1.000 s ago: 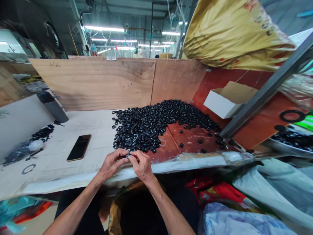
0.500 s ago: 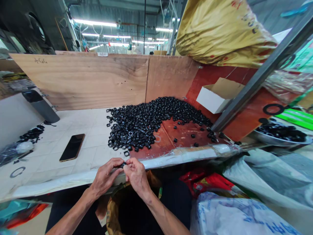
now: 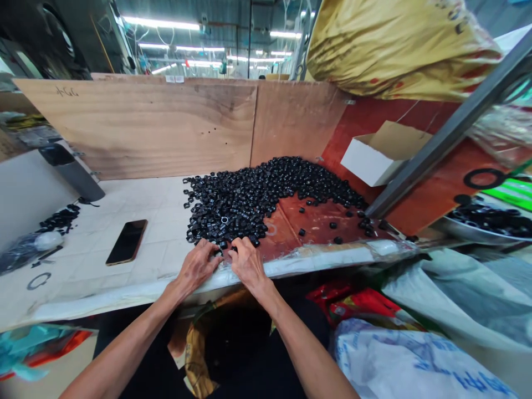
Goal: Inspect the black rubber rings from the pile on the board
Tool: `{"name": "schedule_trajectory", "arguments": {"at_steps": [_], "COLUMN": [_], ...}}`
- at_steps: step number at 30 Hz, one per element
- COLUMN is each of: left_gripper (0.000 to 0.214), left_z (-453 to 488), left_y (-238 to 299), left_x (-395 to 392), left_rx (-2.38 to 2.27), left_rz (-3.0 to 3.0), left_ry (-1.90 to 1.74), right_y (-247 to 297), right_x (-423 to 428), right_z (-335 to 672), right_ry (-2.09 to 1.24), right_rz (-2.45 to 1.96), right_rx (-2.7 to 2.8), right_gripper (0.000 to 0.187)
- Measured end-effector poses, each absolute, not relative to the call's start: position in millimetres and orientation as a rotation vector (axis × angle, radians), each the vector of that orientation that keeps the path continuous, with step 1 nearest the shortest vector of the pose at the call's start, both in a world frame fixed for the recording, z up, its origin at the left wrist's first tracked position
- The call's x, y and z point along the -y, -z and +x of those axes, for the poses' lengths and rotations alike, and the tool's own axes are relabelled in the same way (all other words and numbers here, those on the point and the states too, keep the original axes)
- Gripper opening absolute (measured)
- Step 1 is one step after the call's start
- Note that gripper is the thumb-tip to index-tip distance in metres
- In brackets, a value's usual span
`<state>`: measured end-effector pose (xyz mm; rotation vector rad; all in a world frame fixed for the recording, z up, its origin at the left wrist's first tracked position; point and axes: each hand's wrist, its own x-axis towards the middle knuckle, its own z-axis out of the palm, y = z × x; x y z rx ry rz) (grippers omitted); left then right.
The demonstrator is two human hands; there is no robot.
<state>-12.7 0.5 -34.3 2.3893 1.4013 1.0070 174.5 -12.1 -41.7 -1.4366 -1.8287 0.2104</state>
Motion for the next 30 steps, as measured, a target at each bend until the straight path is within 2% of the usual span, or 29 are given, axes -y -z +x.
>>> {"name": "schedule_trajectory", "arguments": {"at_steps": [3, 7, 16, 25, 30], "left_gripper": [0.018, 0.020, 0.031, 0.027, 0.023], "left_z": [-15, -17, -14, -16, -16], "left_y": [41, 40, 37, 31, 29], "left_x": [1, 5, 9, 11, 11], "left_rx": [-1.396, -1.354, -1.179, -1.060, -0.987], "left_rz": [2.350, 2.349, 2.048, 1.854, 1.817], "left_ry": [-0.981, -0.993, -1.081, -1.144, -1.195], "right_y": [44, 43, 36, 31, 34], "right_x": [18, 21, 16, 23, 24], "right_z": [173, 177, 172, 162, 166], "right_ry": [-0.176, -0.223, -0.840, -0.658, -0.674], "right_rz": [-1.423, -1.347, -0.956, -0.984, -0.980], "right_rx": [1.821, 1.810, 1.311, 1.455, 1.505], "right_gripper": [0.007, 0.010, 0.012, 0.001, 0.011]}}
